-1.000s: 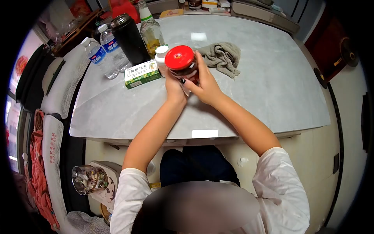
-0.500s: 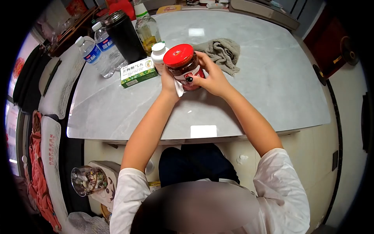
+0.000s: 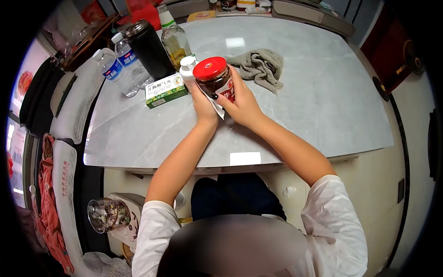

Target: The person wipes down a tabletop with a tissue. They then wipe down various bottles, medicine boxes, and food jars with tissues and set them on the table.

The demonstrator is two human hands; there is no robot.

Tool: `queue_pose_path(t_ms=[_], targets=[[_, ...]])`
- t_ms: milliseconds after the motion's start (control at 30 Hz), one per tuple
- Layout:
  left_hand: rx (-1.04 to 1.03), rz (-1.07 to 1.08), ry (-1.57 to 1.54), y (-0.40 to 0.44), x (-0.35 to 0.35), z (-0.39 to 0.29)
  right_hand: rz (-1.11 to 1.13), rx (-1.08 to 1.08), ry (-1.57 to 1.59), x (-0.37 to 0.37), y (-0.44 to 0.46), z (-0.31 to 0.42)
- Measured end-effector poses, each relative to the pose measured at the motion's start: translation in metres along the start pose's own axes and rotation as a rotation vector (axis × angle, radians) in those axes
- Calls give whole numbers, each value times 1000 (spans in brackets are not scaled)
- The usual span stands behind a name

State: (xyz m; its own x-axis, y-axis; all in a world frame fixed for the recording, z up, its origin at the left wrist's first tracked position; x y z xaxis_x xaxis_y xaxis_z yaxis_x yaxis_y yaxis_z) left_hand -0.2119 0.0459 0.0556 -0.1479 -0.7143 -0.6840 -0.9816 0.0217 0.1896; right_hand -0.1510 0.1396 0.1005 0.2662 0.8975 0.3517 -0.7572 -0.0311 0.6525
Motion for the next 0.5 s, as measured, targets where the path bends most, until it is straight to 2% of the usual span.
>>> queue_pose_path(t_ms=[67,100,233,300,367,400,500], targets=[[-97,26,126,0,0,-8,85,-79,47,3,3,1],[8,37,-20,4,-1,-3,128,-116,70,4,4,0],[209,-21,-94,4,-1,4,133,-86,-95,5,3,-6],[294,19,-198,1,-5,6,129,93,-214,1,2,2],[366,111,-355,5,-8,8,129,180,-153,-2,1,6],[406,172,-489,5,-12,9,134,186,-138,-3,1,7],[378,104,-397,4,-6,9,165,153,-96,-3,1,11]])
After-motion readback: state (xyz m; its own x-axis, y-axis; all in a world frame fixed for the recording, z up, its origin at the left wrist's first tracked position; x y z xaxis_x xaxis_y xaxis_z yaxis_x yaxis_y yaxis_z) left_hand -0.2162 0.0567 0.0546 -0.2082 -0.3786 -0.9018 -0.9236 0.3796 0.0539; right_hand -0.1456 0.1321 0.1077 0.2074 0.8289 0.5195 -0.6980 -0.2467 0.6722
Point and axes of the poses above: each hand's wrist, its own y-axis towards the middle knuckle, its own x-axis out of the back of the hand, z = x × y, the point moved 7 cm from there along y, towards the middle knuckle, and after that the axes turned 2 degrees about x, right-handed, at the moved point
